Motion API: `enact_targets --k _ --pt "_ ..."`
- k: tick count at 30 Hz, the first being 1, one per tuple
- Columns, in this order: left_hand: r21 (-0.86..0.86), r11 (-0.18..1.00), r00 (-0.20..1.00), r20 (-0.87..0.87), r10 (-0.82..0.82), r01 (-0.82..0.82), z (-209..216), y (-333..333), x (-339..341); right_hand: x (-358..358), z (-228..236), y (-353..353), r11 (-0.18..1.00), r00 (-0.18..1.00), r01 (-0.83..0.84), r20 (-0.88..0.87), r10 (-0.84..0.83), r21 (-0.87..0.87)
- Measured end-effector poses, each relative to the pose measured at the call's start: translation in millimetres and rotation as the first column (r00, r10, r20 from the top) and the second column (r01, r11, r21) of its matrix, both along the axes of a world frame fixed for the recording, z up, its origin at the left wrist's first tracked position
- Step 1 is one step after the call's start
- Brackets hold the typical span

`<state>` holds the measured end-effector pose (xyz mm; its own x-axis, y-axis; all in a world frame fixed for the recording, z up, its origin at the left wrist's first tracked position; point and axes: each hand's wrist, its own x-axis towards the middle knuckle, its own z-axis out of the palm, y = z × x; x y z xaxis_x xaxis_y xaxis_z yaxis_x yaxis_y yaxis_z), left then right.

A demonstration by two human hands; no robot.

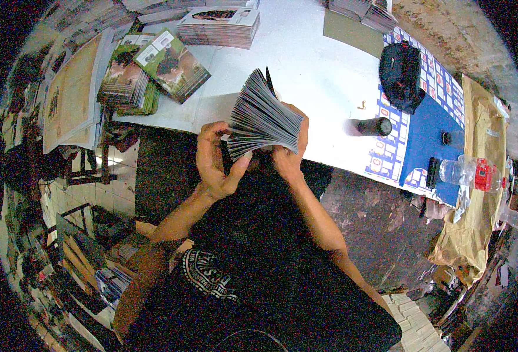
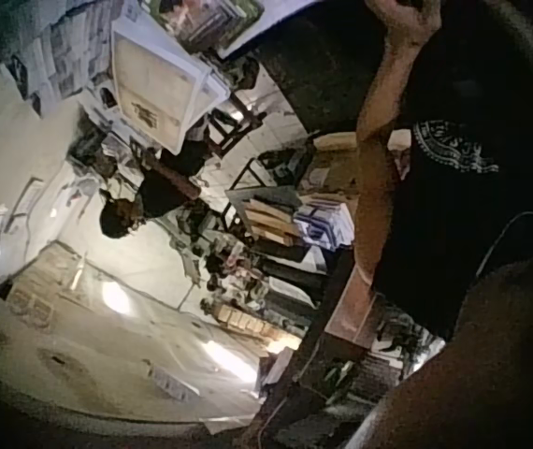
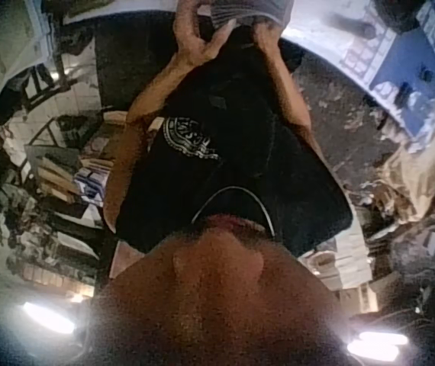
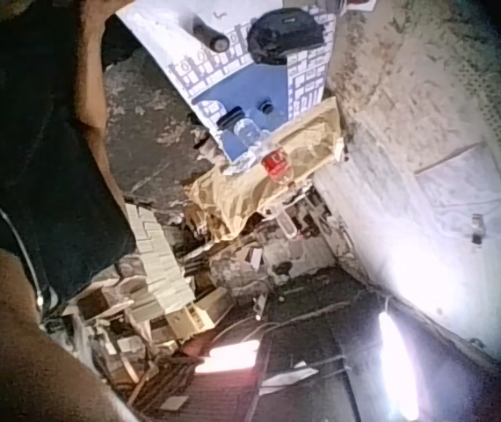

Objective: The user is sorting, aligning, and stacking printed paper leaflets or brochures on a workspace.

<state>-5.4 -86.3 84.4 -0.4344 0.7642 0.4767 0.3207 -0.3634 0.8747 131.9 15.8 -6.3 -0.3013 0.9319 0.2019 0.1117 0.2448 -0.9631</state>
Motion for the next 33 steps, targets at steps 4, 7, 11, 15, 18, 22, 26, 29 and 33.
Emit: enact_targets --k 4,7,11,15,18,22,26,29,33 --pt "0.101 0.992 0.994 -0.076 0.079 -0.072 -2.7 4.5 -3.1 3.2 -8.9 0.7 0.999 0.999 -0.025 -0.024 0.025 -0.019" --pt "0.079 0.996 0.993 -0.102 0.06 -0.052 -4.2 4.6 -3.4 0.6 -5.6 -0.1 0.998 0.999 -0.018 -0.041 0.016 -0.056" --pt "0.042 0.998 0.999 -0.013 0.053 -0.052 -0.5 4.6 -1.4 -1.4 -1.0 -0.3 0.999 0.999 -0.01 -0.041 0.008 -0.049" --pt "0.036 0.996 0.993 -0.083 0.078 -0.075 -0.3 5.1 -2.5 -4.0 9.3 0.0 0.999 1.0 0.002 0.003 -0.003 0.051" --pt "0.035 0.998 0.997 -0.043 0.058 -0.057 -0.5 5.5 -1.6 -3.9 11.2 -0.6 0.998 1.0 0.008 -0.013 -0.007 0.069" --pt "0.052 0.994 0.991 -0.083 0.104 -0.1 -2.4 5.6 -0.5 -6.8 19.5 -2.1 0.998 1.0 0.009 -0.016 -0.008 0.055" --pt "0.1 0.995 0.999 -0.019 0.029 -0.027 -8.6 6.6 -1.5 -8.6 23.8 -3.4 0.999 0.999 0.028 -0.028 -0.028 0.025" --pt "0.065 0.998 1.0 0.017 0.013 -0.014 -6.3 5.3 0.0 -6.0 20.7 -2.1 0.999 0.999 0.018 0.029 -0.02 0.05" --pt "-0.062 0.998 0.991 -0.135 0.001 -0.009 2.3 2.2 -4.6 -5.7 22.1 -2.3 0.998 1.0 0.009 0.027 -0.011 0.068"
